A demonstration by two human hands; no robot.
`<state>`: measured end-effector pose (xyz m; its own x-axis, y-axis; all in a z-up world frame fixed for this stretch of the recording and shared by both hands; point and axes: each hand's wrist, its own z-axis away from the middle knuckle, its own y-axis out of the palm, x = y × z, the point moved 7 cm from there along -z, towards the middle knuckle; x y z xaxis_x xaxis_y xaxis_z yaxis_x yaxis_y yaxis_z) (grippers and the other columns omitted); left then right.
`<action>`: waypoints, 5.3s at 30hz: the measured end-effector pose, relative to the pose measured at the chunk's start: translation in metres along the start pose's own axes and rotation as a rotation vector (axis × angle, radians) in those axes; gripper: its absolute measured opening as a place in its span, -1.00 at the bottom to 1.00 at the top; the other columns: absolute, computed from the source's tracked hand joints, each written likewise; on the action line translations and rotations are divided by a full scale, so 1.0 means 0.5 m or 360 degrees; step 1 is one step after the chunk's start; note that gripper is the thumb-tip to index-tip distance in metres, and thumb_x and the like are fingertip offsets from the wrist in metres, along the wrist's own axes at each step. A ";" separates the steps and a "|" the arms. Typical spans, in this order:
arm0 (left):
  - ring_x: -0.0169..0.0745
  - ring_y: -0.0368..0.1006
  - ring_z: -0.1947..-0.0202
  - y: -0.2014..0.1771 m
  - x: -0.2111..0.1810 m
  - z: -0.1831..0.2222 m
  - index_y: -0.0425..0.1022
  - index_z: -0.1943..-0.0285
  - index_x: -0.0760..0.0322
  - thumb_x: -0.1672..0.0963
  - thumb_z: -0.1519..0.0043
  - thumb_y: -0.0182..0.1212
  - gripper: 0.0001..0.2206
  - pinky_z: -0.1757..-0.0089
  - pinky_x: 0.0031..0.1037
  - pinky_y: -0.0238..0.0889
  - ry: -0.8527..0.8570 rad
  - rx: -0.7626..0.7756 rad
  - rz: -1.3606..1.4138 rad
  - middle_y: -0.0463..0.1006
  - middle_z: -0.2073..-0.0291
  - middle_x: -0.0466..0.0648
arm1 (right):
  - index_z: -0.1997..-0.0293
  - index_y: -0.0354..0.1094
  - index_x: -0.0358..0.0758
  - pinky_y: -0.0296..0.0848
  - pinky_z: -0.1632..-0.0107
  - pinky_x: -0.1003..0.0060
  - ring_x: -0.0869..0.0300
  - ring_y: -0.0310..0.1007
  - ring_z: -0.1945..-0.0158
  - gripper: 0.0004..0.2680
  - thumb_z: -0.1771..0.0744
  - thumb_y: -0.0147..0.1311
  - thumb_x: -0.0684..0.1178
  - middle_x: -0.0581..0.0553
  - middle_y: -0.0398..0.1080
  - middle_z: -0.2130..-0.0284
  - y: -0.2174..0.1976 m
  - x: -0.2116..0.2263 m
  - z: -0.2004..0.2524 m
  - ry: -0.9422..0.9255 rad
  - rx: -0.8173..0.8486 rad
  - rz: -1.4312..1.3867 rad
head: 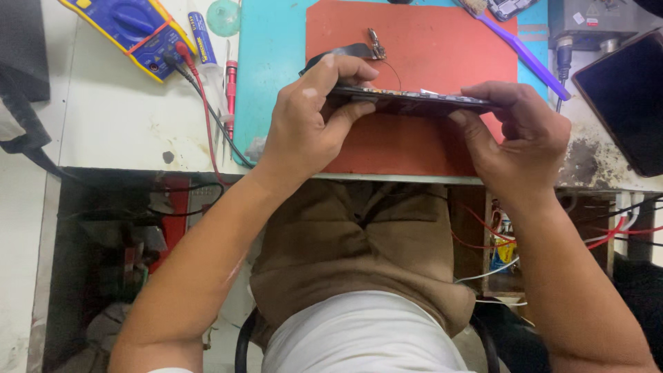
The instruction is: The person applies a screen protector to a smartphone, then disassembles the device to access the internal components. They reconnect a ribbon cable to the motherboard and reassemble the phone, testing the screen functionality by powering it on.
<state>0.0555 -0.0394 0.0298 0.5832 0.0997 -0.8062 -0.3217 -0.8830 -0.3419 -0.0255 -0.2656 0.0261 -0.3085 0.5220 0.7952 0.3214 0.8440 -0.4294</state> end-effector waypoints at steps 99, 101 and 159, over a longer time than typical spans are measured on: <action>0.08 0.51 -0.14 0.288 0.031 -0.161 0.21 -0.42 0.39 -0.24 -0.27 -0.02 -0.24 -0.04 0.02 0.53 -0.1109 0.1010 0.1998 0.48 -0.15 0.17 | -0.08 0.42 -0.38 0.47 -0.15 0.21 0.14 0.42 -0.10 -0.86 -0.43 0.28 -0.22 -0.19 0.45 0.00 -0.123 -0.023 -0.106 -0.0241 -0.0532 0.0410; 0.11 0.51 -0.12 0.288 0.030 -0.161 0.23 -0.44 0.43 -0.25 -0.33 -0.02 -0.23 -0.07 0.01 0.51 -0.1051 0.1056 0.1996 0.50 -0.15 0.25 | -0.06 0.42 -0.37 0.52 -0.08 0.29 0.18 0.53 0.00 -0.86 -0.45 0.29 -0.19 -0.15 0.51 0.06 -0.124 -0.027 -0.120 -0.0235 -0.0452 0.0150; 0.04 0.55 0.00 0.294 0.082 -0.150 0.35 -0.27 0.49 0.07 -0.36 0.30 -0.57 -0.02 -0.11 0.47 -0.1236 0.1019 0.1928 0.49 -0.07 0.12 | 0.12 0.39 -0.32 0.37 0.38 0.47 0.36 0.36 0.44 -0.96 -0.40 0.07 -0.19 -0.01 0.42 0.45 -0.030 -0.113 0.019 0.0623 -0.0481 -0.1635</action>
<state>0.0879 -0.1996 -0.0171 -0.6904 -0.1150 -0.7142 -0.6622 -0.2969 0.6880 -0.0215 -0.3067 -0.0163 -0.2668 -0.5178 0.8129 0.2969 0.7582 0.5804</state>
